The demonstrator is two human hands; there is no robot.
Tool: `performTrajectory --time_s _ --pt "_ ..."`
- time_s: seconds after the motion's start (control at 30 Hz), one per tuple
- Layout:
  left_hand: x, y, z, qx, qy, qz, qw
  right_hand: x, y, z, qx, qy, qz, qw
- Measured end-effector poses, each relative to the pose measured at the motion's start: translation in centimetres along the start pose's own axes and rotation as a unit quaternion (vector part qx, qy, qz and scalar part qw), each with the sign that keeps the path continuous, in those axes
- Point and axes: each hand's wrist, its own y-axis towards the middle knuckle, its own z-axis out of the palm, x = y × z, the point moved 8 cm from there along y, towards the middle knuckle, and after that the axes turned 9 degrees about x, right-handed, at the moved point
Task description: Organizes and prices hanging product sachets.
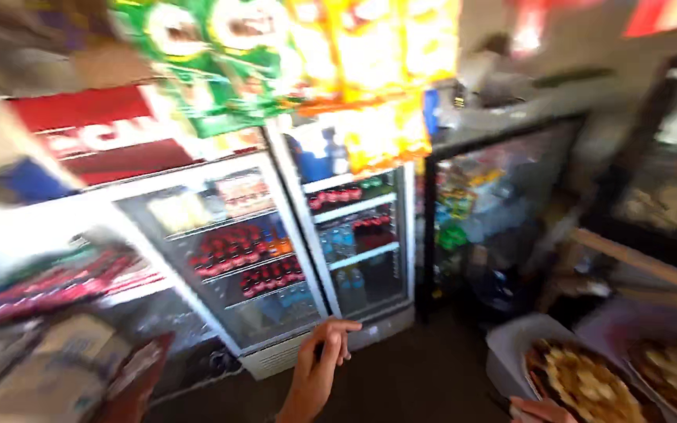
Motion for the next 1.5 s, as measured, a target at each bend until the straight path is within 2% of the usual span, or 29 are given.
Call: performTrajectory --time_s 0.1,0.2,0.27,0.37,0.47,0.57,0.67,0.77,0.87,1.03,1.13,1.37,1.5 --pt "-7.0 2.5 -4.3 -0.018 0.070 0.061 0.995 2.2 5.0 2.1 0.033 0.048 -0.079 0.995" --pt "-14.8 4.7 -7.8 -0.091 0.236 0.147 0.956 3.4 9.9 3.0 0.072 0.064 -0.176 0.980" --pt "-18.9 6.7 -9.7 -0.122 0.322 0.192 0.919 6.8 13.2 3.7 0.077 0.050 -0.249 0.964" --pt "-22.3 12.2 -12.4 -0.126 0.410 0.187 0.884 12.9 17.7 3.9 0.024 0.063 -0.362 0.930" --pt "-22.8 18.4 -14.5 -0.099 0.420 0.116 0.895 18.5 23.0 4.9 -0.035 0.100 -0.432 0.895" --pt "-22.7 22.6 -15.8 -0.076 0.376 0.037 0.923 23.8 28.8 8.4 -0.011 0.149 -0.460 0.875" --pt "-21.7 24.3 -16.3 -0.061 0.298 -0.037 0.952 24.5 34.1 12.2 0.039 0.223 -0.365 0.903" --pt "-20.7 25.1 -15.8 0.003 0.258 -0.012 0.966 23.3 36.8 14.6 0.069 0.252 -0.292 0.920" --pt "-20.0 25.5 -15.7 0.030 0.267 0.036 0.963 22.0 37.2 15.2 0.053 0.235 -0.278 0.930" --pt "-20.0 25.1 -15.8 0.025 0.266 0.041 0.963 20.5 37.2 15.9 0.038 0.254 -0.279 0.925" --pt "-20.4 25.5 -14.7 0.026 0.291 0.060 0.954 21.4 36.7 15.5 0.023 0.257 -0.302 0.918" --pt "-20.3 25.8 -15.3 0.021 0.283 0.043 0.958 24.3 35.4 13.0 0.022 0.088 -0.351 0.932" --pt "-20.5 25.6 -15.5 0.024 0.329 0.065 0.942 24.1 35.3 14.0 0.038 -0.003 -0.352 0.935"
